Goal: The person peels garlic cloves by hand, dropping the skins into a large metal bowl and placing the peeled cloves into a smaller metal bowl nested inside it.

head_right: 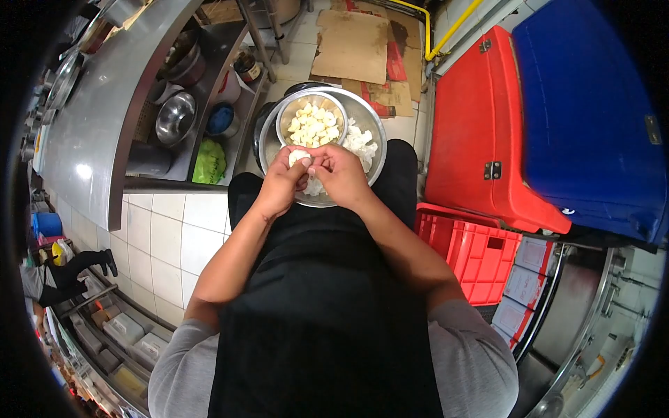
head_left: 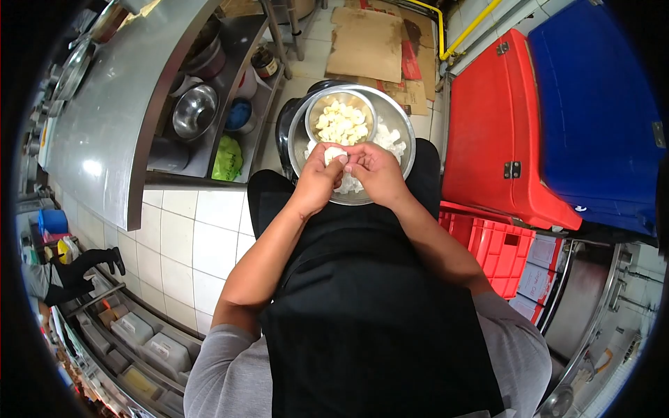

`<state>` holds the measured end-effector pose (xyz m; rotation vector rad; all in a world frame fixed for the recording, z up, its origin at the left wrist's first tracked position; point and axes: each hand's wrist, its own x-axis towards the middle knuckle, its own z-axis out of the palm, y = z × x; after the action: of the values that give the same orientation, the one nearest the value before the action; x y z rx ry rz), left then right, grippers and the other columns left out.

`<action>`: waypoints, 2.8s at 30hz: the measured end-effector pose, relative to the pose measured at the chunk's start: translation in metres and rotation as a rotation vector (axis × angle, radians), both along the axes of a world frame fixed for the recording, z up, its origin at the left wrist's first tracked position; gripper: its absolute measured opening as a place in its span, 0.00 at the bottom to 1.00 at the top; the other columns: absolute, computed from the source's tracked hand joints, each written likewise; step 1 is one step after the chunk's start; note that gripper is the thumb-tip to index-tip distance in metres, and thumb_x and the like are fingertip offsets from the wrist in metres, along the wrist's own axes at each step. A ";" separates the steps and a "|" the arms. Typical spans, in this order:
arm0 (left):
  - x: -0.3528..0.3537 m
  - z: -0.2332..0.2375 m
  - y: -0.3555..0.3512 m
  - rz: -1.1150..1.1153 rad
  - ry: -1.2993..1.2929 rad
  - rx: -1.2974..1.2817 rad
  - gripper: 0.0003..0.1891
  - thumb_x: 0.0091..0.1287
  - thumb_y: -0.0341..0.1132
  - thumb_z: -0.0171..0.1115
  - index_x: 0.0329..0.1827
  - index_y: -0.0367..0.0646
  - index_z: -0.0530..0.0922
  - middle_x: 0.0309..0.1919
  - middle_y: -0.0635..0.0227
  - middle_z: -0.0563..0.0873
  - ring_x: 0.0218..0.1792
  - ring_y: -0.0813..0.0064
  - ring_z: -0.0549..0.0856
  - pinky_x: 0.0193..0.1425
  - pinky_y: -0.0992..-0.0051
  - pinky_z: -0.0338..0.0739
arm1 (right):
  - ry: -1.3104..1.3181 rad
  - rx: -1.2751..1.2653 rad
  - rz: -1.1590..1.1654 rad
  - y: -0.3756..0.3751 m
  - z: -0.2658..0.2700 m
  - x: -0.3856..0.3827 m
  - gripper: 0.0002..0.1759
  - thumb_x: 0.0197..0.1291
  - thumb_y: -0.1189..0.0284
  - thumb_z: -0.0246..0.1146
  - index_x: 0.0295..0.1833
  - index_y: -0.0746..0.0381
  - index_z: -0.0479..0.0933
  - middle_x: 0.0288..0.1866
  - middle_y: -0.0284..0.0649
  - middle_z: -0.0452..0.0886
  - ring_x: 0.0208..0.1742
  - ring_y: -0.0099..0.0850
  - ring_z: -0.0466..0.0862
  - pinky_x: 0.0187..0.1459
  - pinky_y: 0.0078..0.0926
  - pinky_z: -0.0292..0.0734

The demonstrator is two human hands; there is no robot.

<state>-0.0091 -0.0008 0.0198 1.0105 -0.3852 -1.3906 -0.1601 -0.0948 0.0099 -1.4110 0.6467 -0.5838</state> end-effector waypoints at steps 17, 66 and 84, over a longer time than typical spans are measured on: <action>0.009 -0.005 -0.003 -0.052 0.103 0.019 0.11 0.83 0.31 0.65 0.62 0.44 0.76 0.35 0.74 0.82 0.28 0.84 0.76 0.32 0.82 0.67 | 0.012 -0.017 -0.010 -0.008 0.000 -0.007 0.26 0.62 0.88 0.74 0.66 0.67 0.83 0.54 0.39 0.85 0.46 0.22 0.88 0.50 0.23 0.85; 0.018 -0.009 0.010 -0.024 0.413 -0.147 0.16 0.82 0.31 0.64 0.69 0.43 0.77 0.50 0.68 0.87 0.40 0.79 0.82 0.43 0.77 0.78 | 0.058 -0.175 -0.048 -0.003 0.007 -0.004 0.18 0.65 0.80 0.77 0.59 0.68 0.84 0.54 0.42 0.86 0.42 0.24 0.91 0.46 0.24 0.87; 0.007 0.005 0.006 -0.099 -0.312 -0.002 0.11 0.85 0.34 0.63 0.64 0.45 0.73 0.37 0.75 0.83 0.30 0.86 0.78 0.33 0.80 0.74 | 0.072 -0.226 -0.029 0.002 0.020 -0.002 0.01 0.74 0.85 0.67 0.47 0.70 0.84 0.44 0.37 0.83 0.37 0.20 0.87 0.41 0.22 0.84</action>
<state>-0.0017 0.0053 0.0244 1.2243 -0.6745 -1.3203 -0.1617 -0.0925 0.0297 -1.6417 0.6755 -0.6471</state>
